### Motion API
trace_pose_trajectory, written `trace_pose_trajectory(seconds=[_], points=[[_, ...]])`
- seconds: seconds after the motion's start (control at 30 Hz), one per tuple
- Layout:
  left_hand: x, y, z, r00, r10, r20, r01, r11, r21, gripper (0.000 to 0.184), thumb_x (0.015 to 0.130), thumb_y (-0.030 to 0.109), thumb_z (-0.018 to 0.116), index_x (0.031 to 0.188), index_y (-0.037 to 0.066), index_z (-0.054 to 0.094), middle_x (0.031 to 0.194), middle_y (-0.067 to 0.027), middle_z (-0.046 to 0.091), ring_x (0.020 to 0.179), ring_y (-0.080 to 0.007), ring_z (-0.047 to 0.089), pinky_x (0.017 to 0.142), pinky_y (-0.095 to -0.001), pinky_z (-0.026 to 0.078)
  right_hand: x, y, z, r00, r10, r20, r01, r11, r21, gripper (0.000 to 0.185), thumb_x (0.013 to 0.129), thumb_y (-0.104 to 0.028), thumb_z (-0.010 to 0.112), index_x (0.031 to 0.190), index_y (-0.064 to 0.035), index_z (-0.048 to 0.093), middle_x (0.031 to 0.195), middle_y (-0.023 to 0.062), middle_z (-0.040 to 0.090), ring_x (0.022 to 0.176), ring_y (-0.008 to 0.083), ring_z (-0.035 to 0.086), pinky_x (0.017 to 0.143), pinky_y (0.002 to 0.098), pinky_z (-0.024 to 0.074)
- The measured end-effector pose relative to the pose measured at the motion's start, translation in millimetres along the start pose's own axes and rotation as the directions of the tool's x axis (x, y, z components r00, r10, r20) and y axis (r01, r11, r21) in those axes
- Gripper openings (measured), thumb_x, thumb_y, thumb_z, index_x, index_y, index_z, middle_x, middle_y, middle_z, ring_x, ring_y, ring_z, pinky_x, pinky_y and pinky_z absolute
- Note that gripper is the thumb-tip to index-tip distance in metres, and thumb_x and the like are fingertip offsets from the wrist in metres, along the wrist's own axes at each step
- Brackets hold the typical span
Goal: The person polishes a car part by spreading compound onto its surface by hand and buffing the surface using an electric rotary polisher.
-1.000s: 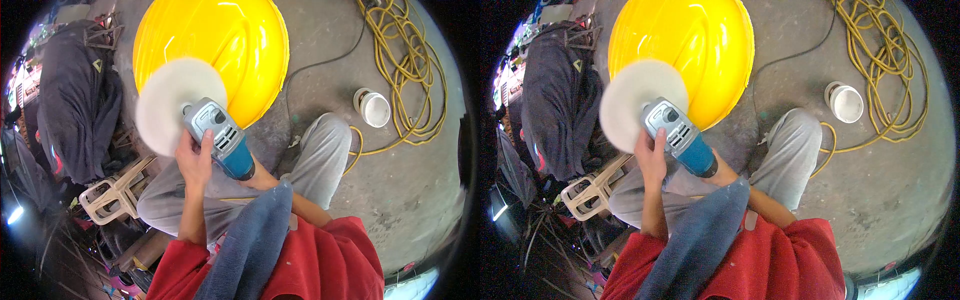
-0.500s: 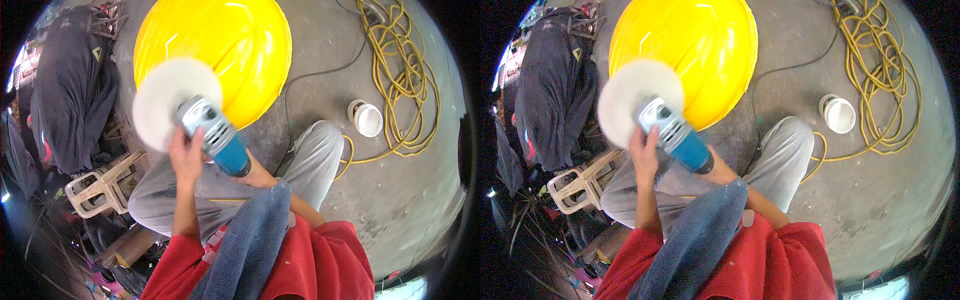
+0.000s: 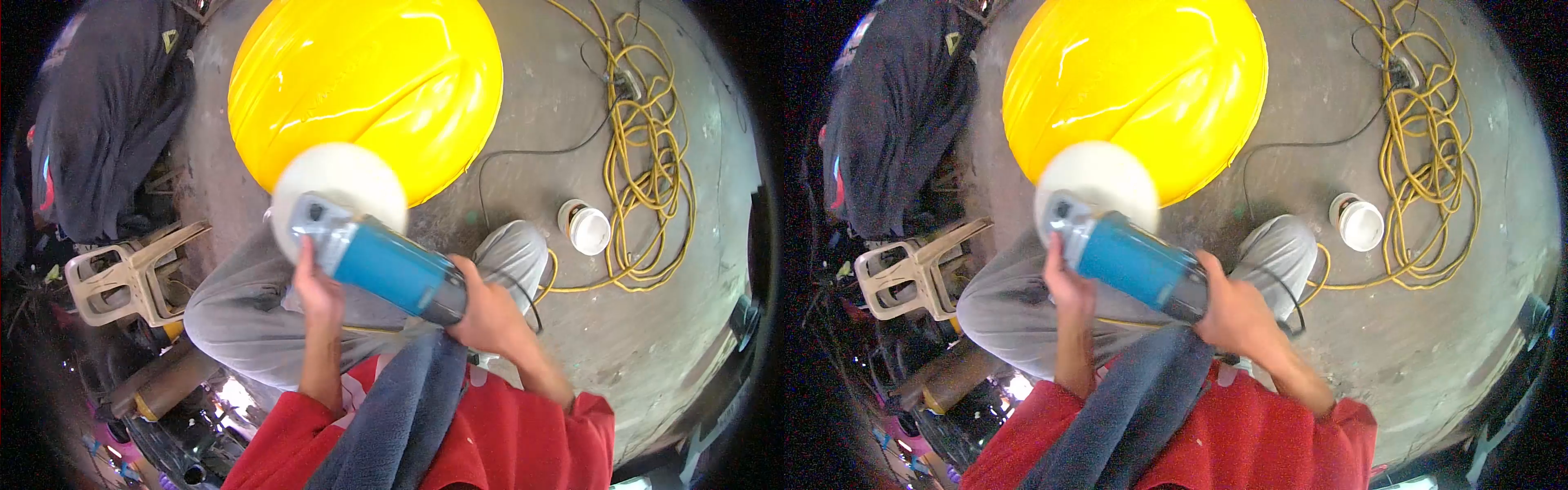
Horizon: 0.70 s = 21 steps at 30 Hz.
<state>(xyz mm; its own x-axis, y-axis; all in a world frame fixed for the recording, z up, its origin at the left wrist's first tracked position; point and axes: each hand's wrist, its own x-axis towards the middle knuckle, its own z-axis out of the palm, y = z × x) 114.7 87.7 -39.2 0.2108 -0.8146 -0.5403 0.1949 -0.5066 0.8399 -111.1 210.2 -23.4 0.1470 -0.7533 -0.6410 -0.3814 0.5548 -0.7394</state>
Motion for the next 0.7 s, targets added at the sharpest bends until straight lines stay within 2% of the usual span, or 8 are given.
trace_pose_trajectory(seconds=[0.07,0.1,0.2,0.33,0.4,0.47,0.57,0.7], points=[[-1.1,-30.0,16.6,0.991,-0.023,0.132,0.017,0.999,0.045,0.049,0.099,0.033,0.052,0.134,0.0,0.049,0.128,-0.0111,0.06,0.114,-0.0199,0.059,0.099,-0.0341,0.046,-28.3,14.5,3.9,0.978,0.173,-0.114,-0.166,0.984,0.071,0.087,0.066,-0.012,0.078,0.14,-0.0093,0.033,0.097,0.0299,0.066,0.093,0.0503,0.063,0.082,0.0517,0.0513],[-0.2,-40.2,28.7,0.975,-0.091,0.204,0.071,0.992,0.107,0.047,0.099,0.036,0.053,0.13,0.0,0.052,0.12,-0.0094,0.062,0.107,-0.0172,0.061,0.092,-0.0311,0.049,-38.6,23.2,4.9,0.978,0.177,-0.108,-0.172,0.984,0.054,0.087,0.066,-0.012,0.078,0.14,-0.0093,0.033,0.097,0.0299,0.066,0.093,0.0503,0.063,0.082,0.0517,0.0513],[-8.7,-34.9,92.0,0.902,-0.205,0.379,0.148,0.974,0.173,0.045,0.097,0.042,0.055,0.117,0.002,0.061,0.098,-0.0031,0.066,0.083,-0.0084,0.063,0.069,-0.0219,0.05,-51.2,37.1,2.9,0.912,0.2,-0.357,-0.178,0.98,0.093,0.088,0.064,-0.011,0.079,0.139,-0.0083,0.033,0.102,0.0293,0.066,0.098,0.0492,0.062,0.084,0.05,0.0511],[-5.3,-28.3,114.3,0.879,-0.26,0.401,0.217,0.965,0.15,0.045,0.098,0.044,0.054,0.113,0.002,0.062,0.095,-0.0024,0.066,0.079,-0.0073,0.061,0.065,-0.0211,0.047,-48.2,32.9,-0.9,0.856,0.167,-0.49,-0.115,0.984,0.135,0.088,0.064,-0.012,0.079,0.139,-0.0064,0.033,0.105,0.0293,0.065,0.102,0.0485,0.061,0.084,0.0477,0.0505],[1.9,-33.1,79.3,0.913,-0.211,0.35,0.146,0.968,0.204,0.047,0.098,0.045,0.053,0.113,0.002,0.061,0.098,-0.0043,0.066,0.081,-0.0093,0.063,0.067,-0.0225,0.049,-44.3,29.1,8.6,0.906,0.19,-0.378,-0.151,0.98,0.131,0.088,0.065,-0.011,0.079,0.139,-0.0065,0.032,0.106,0.0297,0.064,0.103,0.0479,0.061,0.084,0.0474,0.0505],[4.4,-33.3,34.7,0.946,-0.163,0.28,0.122,0.98,0.156,0.049,0.1,0.038,0.05,0.129,-0.001,0.054,0.123,-0.0126,0.063,0.112,-0.0213,0.06,0.1,-0.0349,0.045,-32.9,27.9,26.0,0.936,0.12,-0.331,-0.096,0.991,0.089,0.089,0.065,-0.011,0.078,0.14,-0.0086,0.03,0.099,0.0297,0.065,0.097,0.0482,0.063,0.081,0.0493,0.0513],[3.0,-26.9,-15.7,0.982,-0.112,0.153,0.107,0.993,0.041,0.05,0.1,0.037,0.049,0.132,-0.002,0.051,0.126,-0.0133,0.061,0.116,-0.023,0.059,0.103,-0.037,0.043,-12.0,14.6,50.7,0.981,0.099,-0.168,-0.094,0.995,0.036,0.089,0.066,-0.012,0.076,0.142,-0.0141,0.029,0.085,0.0285,0.067,0.083,0.0496,0.064,0.072,0.0544,0.0513],[4.2,-16.4,-20.4,0.995,-0.082,0.056,0.082,0.997,-0.01,0.05,0.101,0.036,0.047,0.134,-0.001,0.05,0.127,-0.013,0.061,0.117,-0.023,0.059,0.104,-0.0371,0.042,0.6,5.9,54.7,0.989,0.05,-0.138,-0.05,0.999,0.005,0.09,0.067,-0.013,0.076,0.143,-0.0141,0.028,0.085,0.0276,0.067,0.082,0.0496,0.064,0.072,0.0537,0.0519]])
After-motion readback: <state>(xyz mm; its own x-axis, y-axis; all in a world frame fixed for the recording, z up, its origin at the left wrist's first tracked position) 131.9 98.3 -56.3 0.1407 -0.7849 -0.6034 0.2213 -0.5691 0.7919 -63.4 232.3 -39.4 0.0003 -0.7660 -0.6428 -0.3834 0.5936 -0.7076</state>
